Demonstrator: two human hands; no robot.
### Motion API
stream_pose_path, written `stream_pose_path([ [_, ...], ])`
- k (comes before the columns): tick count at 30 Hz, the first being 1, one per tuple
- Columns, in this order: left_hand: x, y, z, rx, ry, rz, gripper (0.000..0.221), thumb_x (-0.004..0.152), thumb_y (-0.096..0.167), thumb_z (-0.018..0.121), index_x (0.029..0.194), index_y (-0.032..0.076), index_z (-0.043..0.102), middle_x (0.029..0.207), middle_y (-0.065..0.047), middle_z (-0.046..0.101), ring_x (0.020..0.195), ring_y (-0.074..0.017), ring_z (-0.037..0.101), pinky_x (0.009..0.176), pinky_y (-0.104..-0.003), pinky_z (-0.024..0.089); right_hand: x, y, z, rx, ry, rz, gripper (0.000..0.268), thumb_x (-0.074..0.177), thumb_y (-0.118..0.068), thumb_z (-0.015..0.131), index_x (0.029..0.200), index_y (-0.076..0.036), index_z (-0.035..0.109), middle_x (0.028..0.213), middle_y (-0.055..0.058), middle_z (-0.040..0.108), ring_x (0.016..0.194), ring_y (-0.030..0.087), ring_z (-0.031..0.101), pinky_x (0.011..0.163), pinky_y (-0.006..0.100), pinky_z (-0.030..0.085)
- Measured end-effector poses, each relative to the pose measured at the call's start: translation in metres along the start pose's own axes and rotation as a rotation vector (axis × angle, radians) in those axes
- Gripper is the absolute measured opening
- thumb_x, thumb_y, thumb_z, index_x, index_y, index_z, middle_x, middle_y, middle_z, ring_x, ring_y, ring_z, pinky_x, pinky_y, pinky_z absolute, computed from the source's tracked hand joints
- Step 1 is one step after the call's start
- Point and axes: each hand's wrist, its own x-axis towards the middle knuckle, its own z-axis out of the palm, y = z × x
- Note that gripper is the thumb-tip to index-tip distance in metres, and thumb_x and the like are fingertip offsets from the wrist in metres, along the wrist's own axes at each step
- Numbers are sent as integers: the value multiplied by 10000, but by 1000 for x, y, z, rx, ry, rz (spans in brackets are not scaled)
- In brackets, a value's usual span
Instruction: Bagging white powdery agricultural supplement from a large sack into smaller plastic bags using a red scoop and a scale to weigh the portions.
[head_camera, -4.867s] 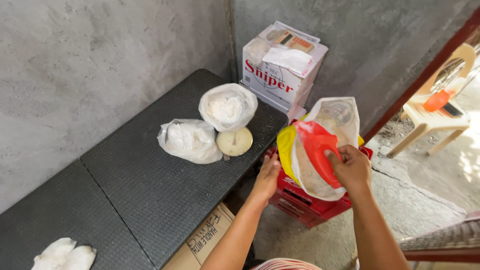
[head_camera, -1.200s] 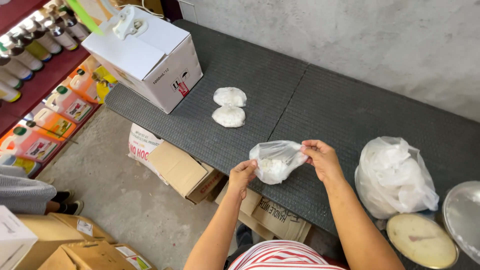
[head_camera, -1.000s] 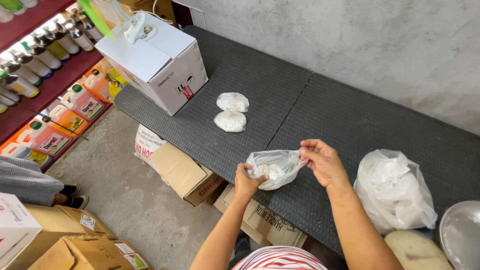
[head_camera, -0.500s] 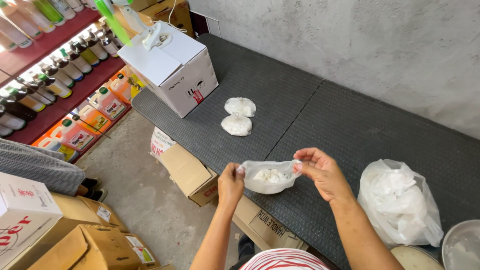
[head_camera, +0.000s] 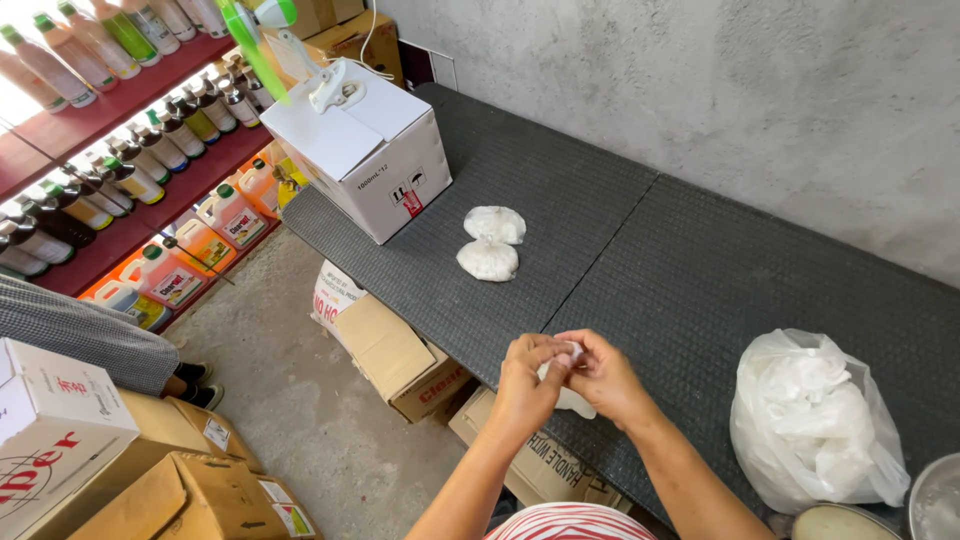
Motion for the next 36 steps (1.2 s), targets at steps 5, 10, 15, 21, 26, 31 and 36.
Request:
stream_pose_path([
  [5, -4, -16, -14, 5, 75, 68, 149, 862, 124, 779, 1001, 73, 779, 1120, -125, 713, 1110, -298, 658, 949, -418, 519, 1, -10, 1, 26, 80, -79, 372, 871, 15, 709, 1235, -17, 638, 1021, 36, 672, 909, 81, 664, 808, 235, 565],
  [10, -12, -63, -20, 40, 118, -37, 498, 761, 256, 873, 1187, 91, 674, 1251, -134, 663, 1217, -309, 618, 1029, -449, 498, 5, -24, 4, -38, 160, -181, 397, 845, 62, 719, 1233, -4, 664, 982, 9, 629, 848, 60, 601, 792, 220, 545],
  [15, -13, -80, 0, 307, -172, -260, 1429, 501, 410, 1027, 1574, 100, 135, 1594, -196, 228, 1491, -413, 211, 1134, -670, 175, 3, -55, 25, -104, 83, -209, 342, 844, 75, 716, 1175, -8, 706, 938, 4, 621, 835, 53, 594, 778, 213, 545],
  [21, 12, -101, 57, 208, -201, -191, 977, 680, 394, 937, 1489, 162, 442, 1567, -98, 454, 1470, -352, 377, 1123, -731, 148, -7, -88, 50, -98, -64, -244, 285, 879, 63, 688, 1156, -4, 705, 949, 2, 643, 854, 53, 612, 802, 211, 552],
  [26, 10, -131, 84, -187, -275, -157, 574, 778, 297, 847, 1282, 111, 645, 1271, -60, 697, 1203, -199, 650, 1012, -467, 449, -9, -112, 35, -30, -51, -228, 292, 872, 84, 682, 1152, 3, 703, 949, 11, 634, 875, 71, 623, 814, 227, 554],
  [31, 5, -107, 62, -449, -409, -417, 211, 851, 161, 807, 1041, 78, 770, 968, -25, 770, 929, -151, 718, 882, -311, 560, -14, -131, -33, 118, 150, -228, 357, 818, 127, 679, 1154, 8, 688, 963, 41, 639, 898, 131, 643, 879, 286, 588],
  [36, 12, -107, 29, -335, -432, -247, 189, 844, 171, 825, 1009, 103, 762, 981, -38, 716, 926, -150, 676, 887, -323, 524, -30, -81, -146, 397, 319, -230, 371, 940, 45, 624, 1299, -44, 637, 968, 47, 604, 907, 177, 647, 886, 349, 560],
])
